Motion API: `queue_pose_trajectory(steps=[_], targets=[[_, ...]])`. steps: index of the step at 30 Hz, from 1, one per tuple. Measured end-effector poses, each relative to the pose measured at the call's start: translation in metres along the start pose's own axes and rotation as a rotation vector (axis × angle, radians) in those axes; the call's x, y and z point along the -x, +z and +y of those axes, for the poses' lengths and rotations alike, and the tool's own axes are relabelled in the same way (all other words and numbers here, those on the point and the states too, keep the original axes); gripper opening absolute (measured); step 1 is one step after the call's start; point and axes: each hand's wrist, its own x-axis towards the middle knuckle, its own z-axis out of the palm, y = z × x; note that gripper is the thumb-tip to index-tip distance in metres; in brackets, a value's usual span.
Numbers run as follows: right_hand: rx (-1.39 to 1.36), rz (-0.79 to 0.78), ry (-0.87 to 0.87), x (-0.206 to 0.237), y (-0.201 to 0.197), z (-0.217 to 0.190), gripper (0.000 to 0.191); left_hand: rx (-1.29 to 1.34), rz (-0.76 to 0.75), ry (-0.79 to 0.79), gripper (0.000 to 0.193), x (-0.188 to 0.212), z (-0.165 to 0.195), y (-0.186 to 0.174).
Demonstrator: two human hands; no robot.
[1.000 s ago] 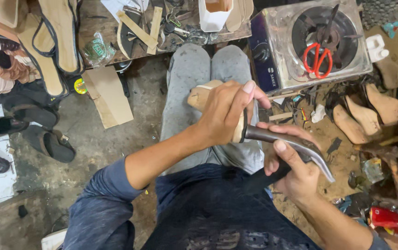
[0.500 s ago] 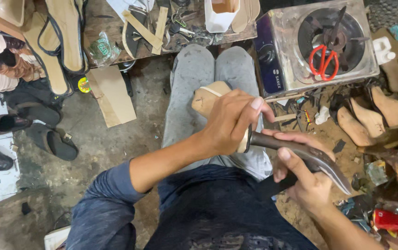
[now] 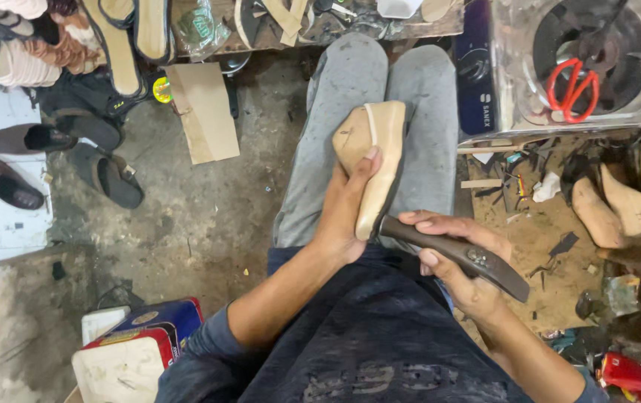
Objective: The person attaches a black rubber sole to a beige shoe upper using a curved metal tool. They press the sole onto the upper, then use the tool to pry and secure the edges along the perimeter. The process is repeated for a second shoe.
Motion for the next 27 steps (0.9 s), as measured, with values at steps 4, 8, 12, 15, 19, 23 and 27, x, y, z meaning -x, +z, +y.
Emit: queue_pose_trajectory(steps=[4, 8, 12, 15, 19, 23, 27], targets=[[-0.566, 0.111, 0.146, 0.024, -0.017, 0.021, 0.029, 0.599, -0.042, -0.226, 0.058, 0.017, -0.024, 0.015], [-0.397, 0.194, 0.271, 0.038, -0.030, 0.018, 0.029, 0.440, -0.044, -0.435, 0.054, 0.010, -0.035, 0.025], [-0.517, 0.369, 0.372, 0.040, -0.010, 0.007, 0.030, 0.439, 0.080, -0.503, 0.050, 0.007, -0.053, 0.034], [-0.045, 0.278, 0.439, 0.031, -0.014, -0.005, 0.028, 0.383, 0.145, -0.419, 0.048, 0.011, -0.072, 0.037], [0.403, -0.030, 0.157, 0.020, -0.035, -0.004, 0.024, 0.355, 0.119, -0.338, 0.048, 0.012, -0.092, 0.036], [-0.243, 0.432, 0.615, 0.026, -0.031, 0.010, 0.026, 0.376, 0.096, -0.297, 0.052, 0.010, -0.100, 0.038], [0.132, 0.289, 0.472, 0.031, -0.027, 0.019, 0.025, 0.370, 0.102, -0.291, 0.056, 0.010, -0.107, 0.035]])
